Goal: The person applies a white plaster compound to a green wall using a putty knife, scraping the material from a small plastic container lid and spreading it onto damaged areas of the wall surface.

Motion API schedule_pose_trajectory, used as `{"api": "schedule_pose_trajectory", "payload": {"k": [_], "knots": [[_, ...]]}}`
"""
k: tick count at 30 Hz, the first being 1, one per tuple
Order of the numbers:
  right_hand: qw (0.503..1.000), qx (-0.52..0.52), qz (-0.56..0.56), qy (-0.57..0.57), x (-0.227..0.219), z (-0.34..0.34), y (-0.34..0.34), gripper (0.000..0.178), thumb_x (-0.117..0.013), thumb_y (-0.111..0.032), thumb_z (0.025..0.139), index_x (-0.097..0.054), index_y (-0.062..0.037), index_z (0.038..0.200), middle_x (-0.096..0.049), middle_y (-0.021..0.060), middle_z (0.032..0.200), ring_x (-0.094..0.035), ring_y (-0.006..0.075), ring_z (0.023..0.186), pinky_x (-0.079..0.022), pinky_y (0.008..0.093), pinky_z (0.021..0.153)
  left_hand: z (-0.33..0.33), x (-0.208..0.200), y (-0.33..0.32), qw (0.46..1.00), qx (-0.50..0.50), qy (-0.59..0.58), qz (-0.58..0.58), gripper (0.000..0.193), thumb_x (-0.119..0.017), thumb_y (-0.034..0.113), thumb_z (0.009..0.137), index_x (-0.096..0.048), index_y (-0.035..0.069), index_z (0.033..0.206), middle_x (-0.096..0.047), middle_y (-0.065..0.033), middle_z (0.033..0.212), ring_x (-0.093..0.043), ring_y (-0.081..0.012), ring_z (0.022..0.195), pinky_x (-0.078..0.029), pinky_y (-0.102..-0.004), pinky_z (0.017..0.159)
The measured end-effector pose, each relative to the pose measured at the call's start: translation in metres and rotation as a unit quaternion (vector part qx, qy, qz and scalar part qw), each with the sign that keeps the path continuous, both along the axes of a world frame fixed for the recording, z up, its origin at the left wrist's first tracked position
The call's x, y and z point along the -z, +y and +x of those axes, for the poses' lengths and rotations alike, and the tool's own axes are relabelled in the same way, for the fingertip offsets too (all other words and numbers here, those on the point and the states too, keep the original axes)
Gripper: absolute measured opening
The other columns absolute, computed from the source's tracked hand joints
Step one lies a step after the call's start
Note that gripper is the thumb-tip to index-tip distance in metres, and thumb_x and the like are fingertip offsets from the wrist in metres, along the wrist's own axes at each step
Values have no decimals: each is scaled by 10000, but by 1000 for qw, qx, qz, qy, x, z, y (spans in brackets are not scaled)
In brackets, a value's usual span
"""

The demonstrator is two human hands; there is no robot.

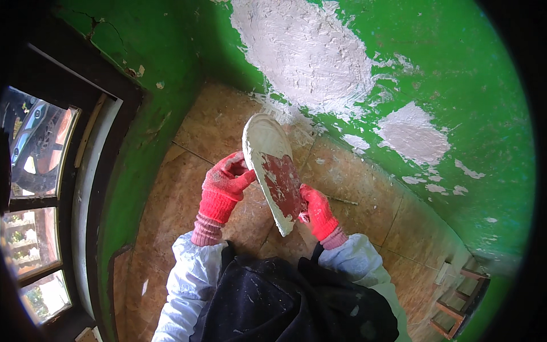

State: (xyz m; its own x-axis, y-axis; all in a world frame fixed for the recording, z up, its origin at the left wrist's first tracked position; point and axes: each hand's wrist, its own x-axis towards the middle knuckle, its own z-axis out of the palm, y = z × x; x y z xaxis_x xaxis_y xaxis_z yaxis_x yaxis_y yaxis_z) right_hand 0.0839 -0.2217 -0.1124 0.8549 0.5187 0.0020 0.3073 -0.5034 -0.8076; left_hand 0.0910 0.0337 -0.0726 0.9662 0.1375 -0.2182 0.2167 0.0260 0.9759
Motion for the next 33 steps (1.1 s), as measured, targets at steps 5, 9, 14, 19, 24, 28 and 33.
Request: {"api": "schedule_pose_trajectory", "payload": {"k": [5, 9, 14, 19, 24, 28, 33], "knots": [[997, 22, 26, -67, 5, -8, 10, 438, -650, -74, 713, -522, 55, 1112, -593, 210, 971, -592, 365, 908, -468, 396, 775, -1, 5, -8, 997, -45, -9, -60, 377, -693, 32, 768, -579, 9, 1127, -636, -25, 896, -591, -98, 792, -485, -240, 734], [982, 102, 39, 153, -14, -8, 27, 456, -652, -92, 715, -512, 55, 1123, -592, 208, 966, -588, 374, 900, -467, 395, 773, -9, 10, -16, 995, -19, 1, -99, 369, -696, 24, 762, -576, 8, 1111, -627, -20, 889, -580, -96, 779, -487, -237, 733], [989, 101, 85, -72, -19, 5, 33, 263, -449, -324, 933, -592, -111, 872, -584, 14, 681, -467, 109, 457, -346, 248, 408, -3, 15, -13, 997, -29, -18, -62, 357, -702, 25, 755, -576, 10, 1088, -612, 4, 856, -568, -75, 773, -478, -219, 727], [926, 173, 231, 245, 12, 5, 21, 208, -484, -272, 921, -580, -92, 959, -601, 31, 812, -514, 111, 579, -394, 253, 453, -14, 21, -21, 997, -57, -36, -49, 378, -689, 19, 755, -558, 1, 1109, -612, 3, 870, -572, -78, 788, -477, -221, 728], [971, 176, 85, 135, 38, 8, 1, 481, -700, -33, 710, -522, -16, 1157, -559, 116, 1015, -568, 212, 939, -525, 319, 681, -17, 68, 8, 991, -94, -2, -94, 387, -660, 24, 762, -552, 10, 1133, -626, -20, 917, -584, -118, 791, -488, -260, 727], [978, 193, 79, 23, -6, -2, 17, 318, -646, -98, 772, -530, -33, 1061, -525, 61, 863, -540, 170, 757, -479, 309, 591, -31, 90, 15, 893, -232, -45, 382, 456, -691, 45, 733, -553, 61, 1167, -602, -33, 848, -551, -107, 734, -468, -255, 631], [870, 312, 315, 215, -41, 0, 29, 186, -502, -340, 907, -492, -196, 790, -439, -38, 664, -425, 97, 565, -356, 253, 487, -51, 7, -40, 990, 119, -41, 58, 464, -781, 121, 676, -581, 66, 1091, -556, -14, 770, -504, -102, 621, -448, -266, 567]]}}
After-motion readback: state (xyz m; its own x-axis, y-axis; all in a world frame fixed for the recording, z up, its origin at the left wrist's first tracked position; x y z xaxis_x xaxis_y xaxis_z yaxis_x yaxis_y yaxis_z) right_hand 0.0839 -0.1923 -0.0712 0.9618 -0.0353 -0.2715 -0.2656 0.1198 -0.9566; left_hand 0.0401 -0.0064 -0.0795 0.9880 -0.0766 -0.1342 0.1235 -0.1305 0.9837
